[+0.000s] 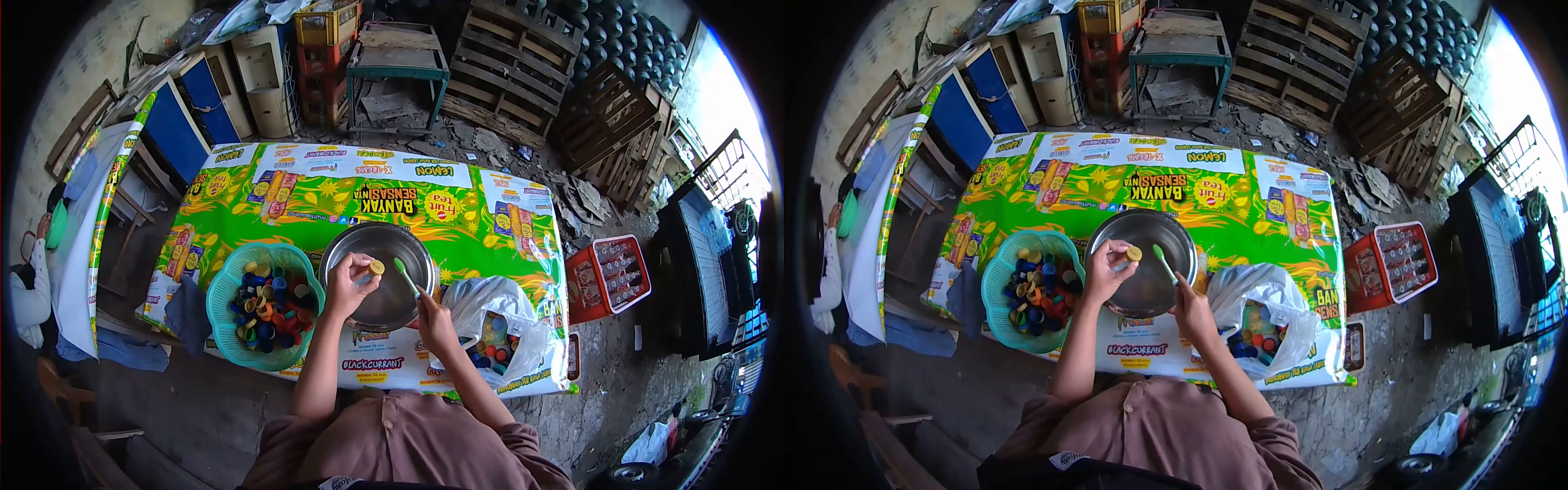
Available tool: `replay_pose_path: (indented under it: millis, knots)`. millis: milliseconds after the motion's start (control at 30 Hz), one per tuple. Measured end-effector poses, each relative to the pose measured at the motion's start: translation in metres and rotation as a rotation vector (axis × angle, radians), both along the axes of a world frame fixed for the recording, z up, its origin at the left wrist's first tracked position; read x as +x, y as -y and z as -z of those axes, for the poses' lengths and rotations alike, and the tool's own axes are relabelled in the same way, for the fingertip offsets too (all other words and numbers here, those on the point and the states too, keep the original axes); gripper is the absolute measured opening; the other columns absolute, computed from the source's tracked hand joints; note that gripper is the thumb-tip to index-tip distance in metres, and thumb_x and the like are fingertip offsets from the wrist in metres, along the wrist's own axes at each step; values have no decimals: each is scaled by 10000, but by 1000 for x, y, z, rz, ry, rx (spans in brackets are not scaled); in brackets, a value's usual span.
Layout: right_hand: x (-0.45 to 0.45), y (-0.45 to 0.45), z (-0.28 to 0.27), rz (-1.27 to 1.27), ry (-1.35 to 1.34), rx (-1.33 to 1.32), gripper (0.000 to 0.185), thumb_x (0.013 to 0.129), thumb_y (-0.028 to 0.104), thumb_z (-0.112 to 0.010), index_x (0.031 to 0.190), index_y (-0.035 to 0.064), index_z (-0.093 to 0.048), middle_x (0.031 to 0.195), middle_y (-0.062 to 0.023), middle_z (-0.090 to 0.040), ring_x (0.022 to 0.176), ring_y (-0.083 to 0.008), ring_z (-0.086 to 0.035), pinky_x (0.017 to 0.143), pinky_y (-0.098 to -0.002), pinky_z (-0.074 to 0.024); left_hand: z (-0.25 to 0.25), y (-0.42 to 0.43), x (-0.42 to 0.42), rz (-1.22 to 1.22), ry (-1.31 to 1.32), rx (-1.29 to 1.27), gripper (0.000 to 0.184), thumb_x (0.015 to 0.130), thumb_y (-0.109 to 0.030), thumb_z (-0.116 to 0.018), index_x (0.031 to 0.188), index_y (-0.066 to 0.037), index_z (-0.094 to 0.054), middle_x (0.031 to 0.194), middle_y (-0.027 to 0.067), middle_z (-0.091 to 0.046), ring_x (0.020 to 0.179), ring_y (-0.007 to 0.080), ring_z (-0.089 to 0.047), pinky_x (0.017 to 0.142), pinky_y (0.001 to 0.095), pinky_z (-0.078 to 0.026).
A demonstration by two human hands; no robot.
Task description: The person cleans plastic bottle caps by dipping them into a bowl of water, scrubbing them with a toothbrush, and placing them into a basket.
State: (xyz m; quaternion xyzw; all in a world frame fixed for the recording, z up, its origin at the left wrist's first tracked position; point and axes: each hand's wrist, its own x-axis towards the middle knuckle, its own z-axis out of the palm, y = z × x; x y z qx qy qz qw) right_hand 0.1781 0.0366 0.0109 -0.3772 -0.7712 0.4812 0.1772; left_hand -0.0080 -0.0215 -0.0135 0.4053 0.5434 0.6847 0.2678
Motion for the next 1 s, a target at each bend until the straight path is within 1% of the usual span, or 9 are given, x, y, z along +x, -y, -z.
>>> replay_pose_path:
  millis: [133, 233, 400, 500, 567, 633, 833, 900, 1000]
  knots:
    - [0, 14, 3, -125, -78, 236, 334, 859, 94, -449, 1186, 27, -451, 711, -261, -558, 666, -392, -575, 587, -419, -446, 0, -1, 4, 20, -35, 23, 272, 691, 42, -656, 874, -12, -463, 962, 97, -542, 917, 156, -565, 855, 278, -459]
    - [-5, 2, 11, -10, -103, 86, 334, 854, 96, -454, 1181, 31, -456, 736, -269, -561, 681, -406, -565, 598, -436, -437, 6, -2, 6, 29, -31, -40, 276, 686, 50, -657, 869, -13, -460, 966, 95, -541, 930, 156, -561, 856, 281, -460]
    - [-2, 9, 6, -60, -73, 192, 330, 856, 97, -454, 1178, 25, -457, 721, -266, -564, 672, -404, -569, 597, -436, -439, 5, -1, 9, 4, 17, 5, 291, 677, 57, -660, 857, -4, -440, 951, 98, -540, 926, 155, -557, 855, 279, -460]
    - [2, 7, 0, -2, -124, 50, 328, 856, 84, -449, 1178, 21, -455, 754, -270, -567, 678, -410, -565, 603, -428, -444, 2, -1, 8, 8, -66, 12, 290, 681, 53, -659, 860, -4, -439, 964, 96, -532, 932, 156, -554, 858, 280, -459]
    - [1, 10, 18, -58, -159, 218, 329, 856, 75, -449, 1181, 25, -454, 746, -260, -568, 672, -399, -570, 596, -405, -452, 1, 0, 8, 9, -78, -33, 281, 692, 49, -651, 870, 1, -439, 968, 95, -529, 929, 152, -554, 857, 283, -460]
    - [0, 7, 23, -6, -159, 114, 334, 855, 79, -456, 1187, 44, -456, 759, -262, -566, 681, -404, -566, 597, -413, -447, 1, -2, 10, 41, 39, 64, 305, 701, 54, -645, 939, 13, -459, 961, 98, -531, 926, 149, -555, 860, 278, -455]
    - [5, 13, 9, -63, -109, 245, 343, 860, 77, -444, 1198, 18, -432, 743, -257, -564, 663, -354, -592, 585, -398, -454, -2, 2, 14, 149, 211, -40, 334, 764, 21, -609, 1067, 9, -471, 980, 89, -555, 945, 141, -551, 869, 267, -439]
    - [5, 7, 4, 43, -115, 43, 338, 857, 74, -449, 1191, 20, -438, 723, -253, -559, 650, -363, -585, 582, -408, -447, 4, 4, 13, 152, 196, -18, 277, 795, -19, -588, 1048, 5, -478, 998, 83, -562, 963, 142, -548, 871, 268, -438]
    - [4, 14, 15, -11, -175, 166, 327, 852, 49, -445, 1176, 6, -449, 671, -239, -553, 646, -376, -578, 575, -401, -438, 11, 5, 13, 142, 294, -14, 248, 828, -111, -566, 1037, -10, -478, 993, 65, -547, 957, 143, -545, 864, 280, -443]
